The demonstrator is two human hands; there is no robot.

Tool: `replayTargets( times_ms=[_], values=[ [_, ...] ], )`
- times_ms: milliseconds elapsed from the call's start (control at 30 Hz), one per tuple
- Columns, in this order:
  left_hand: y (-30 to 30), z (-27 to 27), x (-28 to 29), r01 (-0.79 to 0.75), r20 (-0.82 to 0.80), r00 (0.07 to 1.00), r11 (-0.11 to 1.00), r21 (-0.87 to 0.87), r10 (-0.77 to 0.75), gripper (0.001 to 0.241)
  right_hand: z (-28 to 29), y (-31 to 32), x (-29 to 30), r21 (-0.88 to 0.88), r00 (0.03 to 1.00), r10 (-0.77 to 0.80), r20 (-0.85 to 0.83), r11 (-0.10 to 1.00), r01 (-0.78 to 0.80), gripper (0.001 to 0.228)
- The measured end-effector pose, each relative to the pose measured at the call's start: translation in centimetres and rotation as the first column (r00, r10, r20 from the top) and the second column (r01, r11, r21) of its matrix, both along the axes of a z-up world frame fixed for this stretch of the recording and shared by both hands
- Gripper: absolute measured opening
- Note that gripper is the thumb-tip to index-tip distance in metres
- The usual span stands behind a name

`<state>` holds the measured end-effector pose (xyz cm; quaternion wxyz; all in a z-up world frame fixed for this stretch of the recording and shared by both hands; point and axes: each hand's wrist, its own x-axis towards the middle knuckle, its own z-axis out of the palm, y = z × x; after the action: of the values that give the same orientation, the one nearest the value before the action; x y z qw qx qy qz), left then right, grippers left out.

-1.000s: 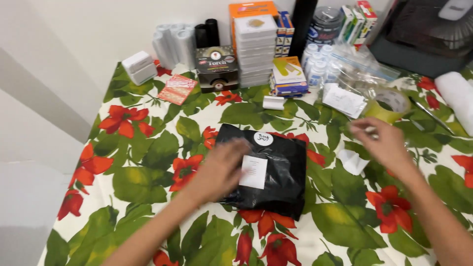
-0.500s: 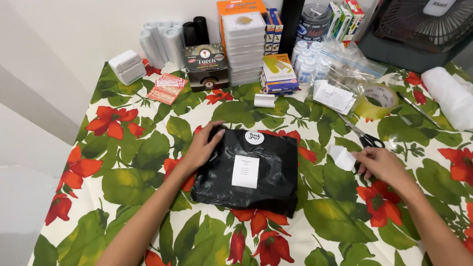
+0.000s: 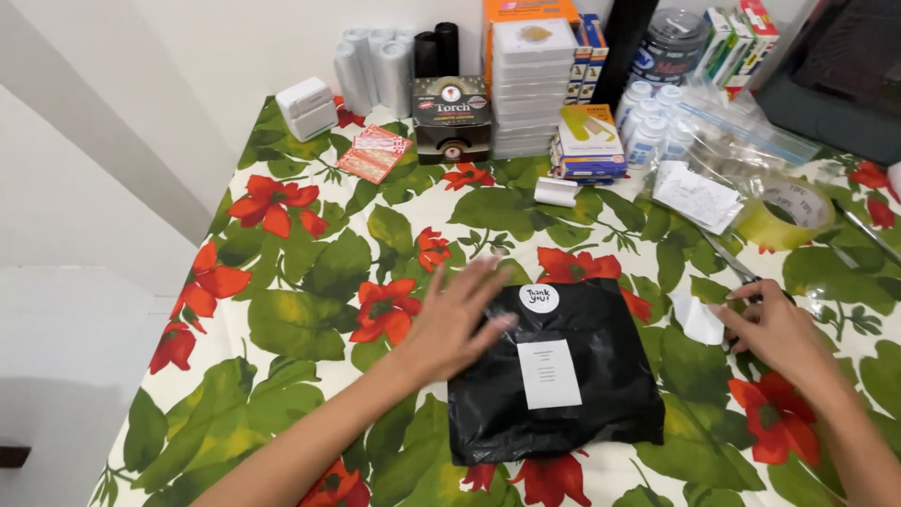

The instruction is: Packing items into a black poly mailer and applying shipping labels to the exterior.

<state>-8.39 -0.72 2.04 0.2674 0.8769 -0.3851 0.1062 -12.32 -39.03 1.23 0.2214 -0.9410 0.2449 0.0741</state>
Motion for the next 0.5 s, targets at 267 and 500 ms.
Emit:
replayTargets(
  times_ms=[267,500],
  values=[
    [-0.8,-1.3,-1.3,0.303,-0.119,0.95,0.946,0.114,-0.29,0.066,1.3,1.0,-0.4,0.121,0.938,0.082,0.336,0.984,-0.129,0.025],
    [-1.5,0.4,-0.6,0.182,0.13,0.977,0.981,-0.073,-0.172,0.033,4.6,7.7,1.1,0.256,0.857,0.213,0.469,0.896,-0.363,0.012]
  ],
)
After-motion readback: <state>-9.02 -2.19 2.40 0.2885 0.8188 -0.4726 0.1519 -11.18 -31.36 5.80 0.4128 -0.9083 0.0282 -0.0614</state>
